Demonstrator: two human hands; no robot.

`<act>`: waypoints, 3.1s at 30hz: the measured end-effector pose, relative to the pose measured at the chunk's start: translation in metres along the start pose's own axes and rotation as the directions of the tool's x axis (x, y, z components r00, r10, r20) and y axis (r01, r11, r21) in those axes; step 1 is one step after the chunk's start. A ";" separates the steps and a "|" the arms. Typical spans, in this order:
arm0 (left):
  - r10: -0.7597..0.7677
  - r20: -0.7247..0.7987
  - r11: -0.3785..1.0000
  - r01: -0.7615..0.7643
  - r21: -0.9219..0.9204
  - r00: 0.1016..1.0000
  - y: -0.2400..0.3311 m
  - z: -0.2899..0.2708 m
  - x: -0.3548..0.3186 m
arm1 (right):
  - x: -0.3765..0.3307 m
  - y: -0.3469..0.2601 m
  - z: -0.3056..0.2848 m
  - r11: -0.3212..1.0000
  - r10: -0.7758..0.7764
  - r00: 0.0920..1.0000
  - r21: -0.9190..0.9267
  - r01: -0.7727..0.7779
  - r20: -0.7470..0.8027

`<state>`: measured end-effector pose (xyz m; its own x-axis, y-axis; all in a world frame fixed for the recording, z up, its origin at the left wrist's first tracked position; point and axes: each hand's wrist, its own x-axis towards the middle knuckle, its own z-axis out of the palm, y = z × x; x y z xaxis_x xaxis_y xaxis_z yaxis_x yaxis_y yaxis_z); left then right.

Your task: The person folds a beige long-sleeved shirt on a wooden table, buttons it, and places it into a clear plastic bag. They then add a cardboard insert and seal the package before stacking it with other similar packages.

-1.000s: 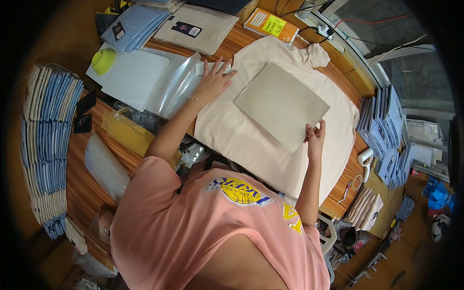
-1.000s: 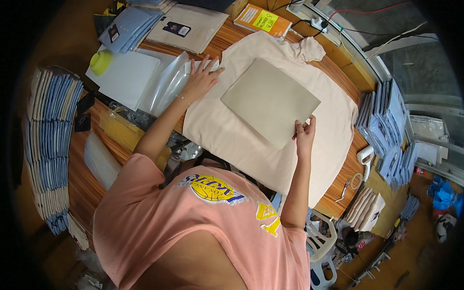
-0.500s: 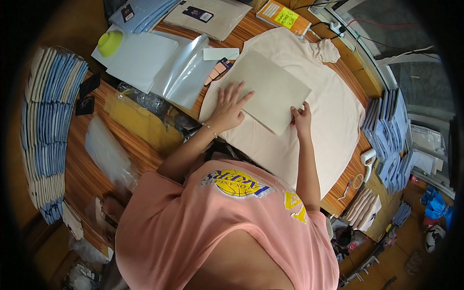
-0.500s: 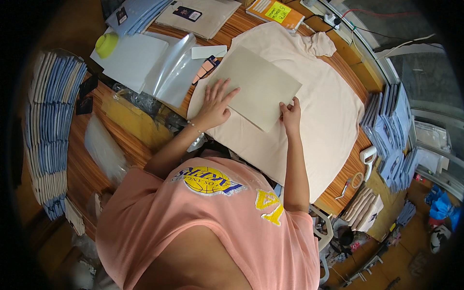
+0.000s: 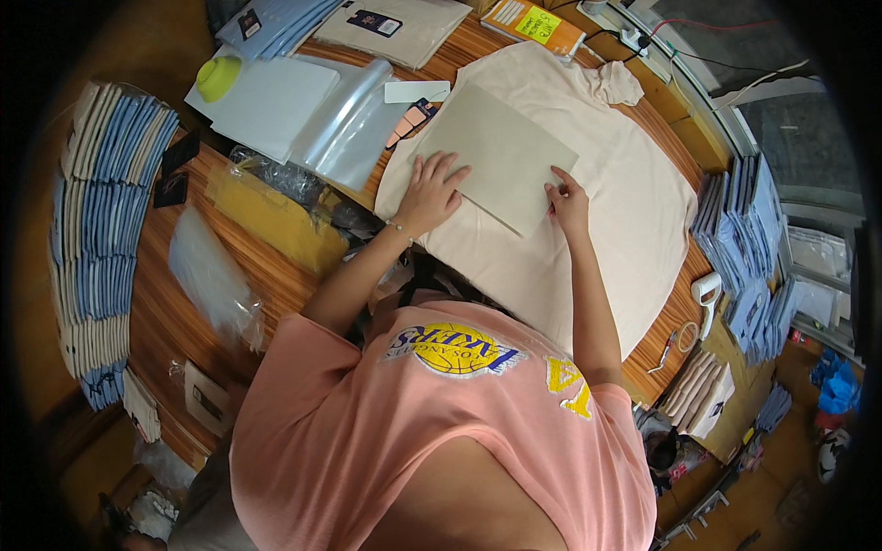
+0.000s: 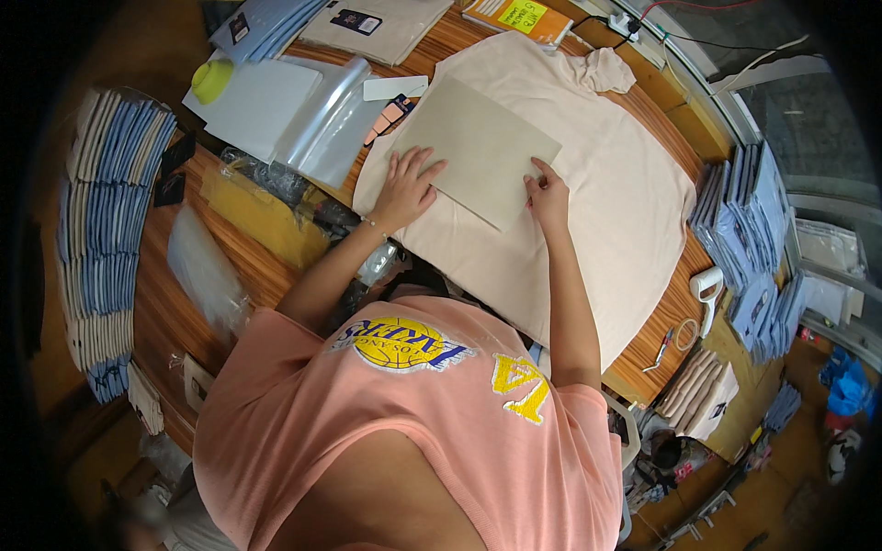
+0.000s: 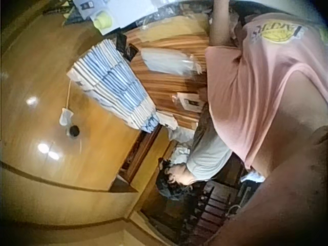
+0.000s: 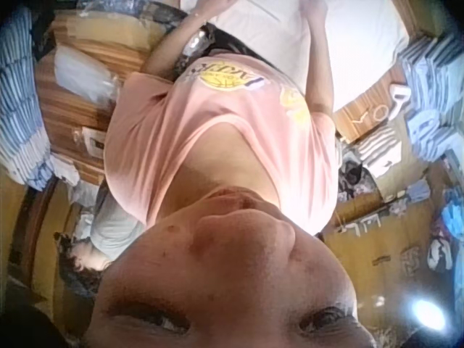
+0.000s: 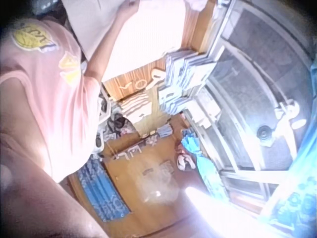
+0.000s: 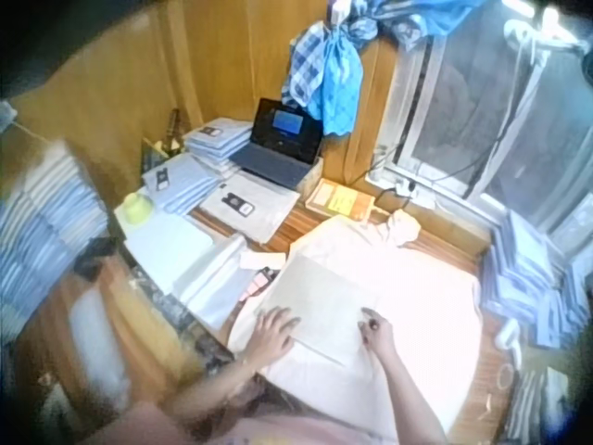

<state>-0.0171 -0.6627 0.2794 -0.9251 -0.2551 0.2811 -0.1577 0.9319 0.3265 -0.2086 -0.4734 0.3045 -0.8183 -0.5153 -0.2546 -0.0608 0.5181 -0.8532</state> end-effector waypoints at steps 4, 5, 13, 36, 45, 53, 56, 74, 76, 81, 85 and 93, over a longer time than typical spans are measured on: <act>0.007 0.026 0.998 -0.009 0.065 1.000 0.006 -0.006 0.005 | -0.003 -0.002 -0.009 0.977 -0.058 0.998 -0.207 0.055 -0.010; 0.001 0.037 0.996 -0.004 0.086 0.999 0.010 -0.013 0.007 | -0.007 -0.003 -0.013 0.943 -0.121 0.992 -0.315 0.109 -0.021; 0.007 0.951 0.219 0.928 -0.303 0.309 0.011 -0.014 -0.116 | -0.244 0.094 -0.118 0.805 0.588 0.605 -0.462 -0.373 0.536; -0.813 0.377 -0.148 0.469 -0.871 0.443 0.110 -0.062 -0.071 | -0.318 0.139 -0.184 0.585 0.600 0.776 0.769 -0.259 -0.194; -0.317 -0.084 0.663 0.158 -0.732 0.945 0.077 0.007 0.079 | -0.178 0.166 -0.251 0.474 0.437 0.847 0.878 0.069 -0.302; 0.439 0.408 0.891 -0.331 -0.311 0.800 0.077 0.038 0.162 | -0.155 0.137 -0.267 0.271 0.285 0.935 0.953 0.133 -0.211; 0.350 0.325 0.879 -0.188 -0.438 0.879 0.076 0.048 0.168 | -0.142 0.132 -0.267 0.361 0.281 0.937 0.928 0.098 -0.208; 0.485 0.023 0.844 -0.462 -0.272 0.874 0.078 0.076 0.153 | -0.144 0.181 -0.180 0.674 -0.087 0.845 -0.656 -0.339 -0.527; 0.491 0.055 0.844 -0.460 -0.275 0.869 0.079 0.069 0.131 | -0.179 0.182 -0.168 0.689 -0.064 0.852 -0.641 -0.338 -0.519; 0.437 0.063 0.859 -0.396 -0.324 0.897 0.084 0.052 0.094 | -0.204 0.153 -0.166 0.751 -0.099 0.839 -0.593 -0.290 -0.535; 0.282 -0.040 0.872 -0.274 -0.405 0.958 0.077 0.002 0.112 | -0.137 0.070 -0.170 0.882 -0.269 0.828 -0.471 0.006 -0.492; -0.198 0.293 0.775 0.332 -0.538 0.936 -0.042 -0.001 0.093 | 0.099 -0.086 0.006 0.845 -0.432 0.899 -0.318 0.430 0.071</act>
<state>-0.0961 -0.7256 0.2924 -0.9354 -0.3474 -0.0658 -0.2437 0.4986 0.8319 -0.2806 -0.5731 0.3498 -0.6694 -0.7352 0.1071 -0.5854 0.4332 -0.6853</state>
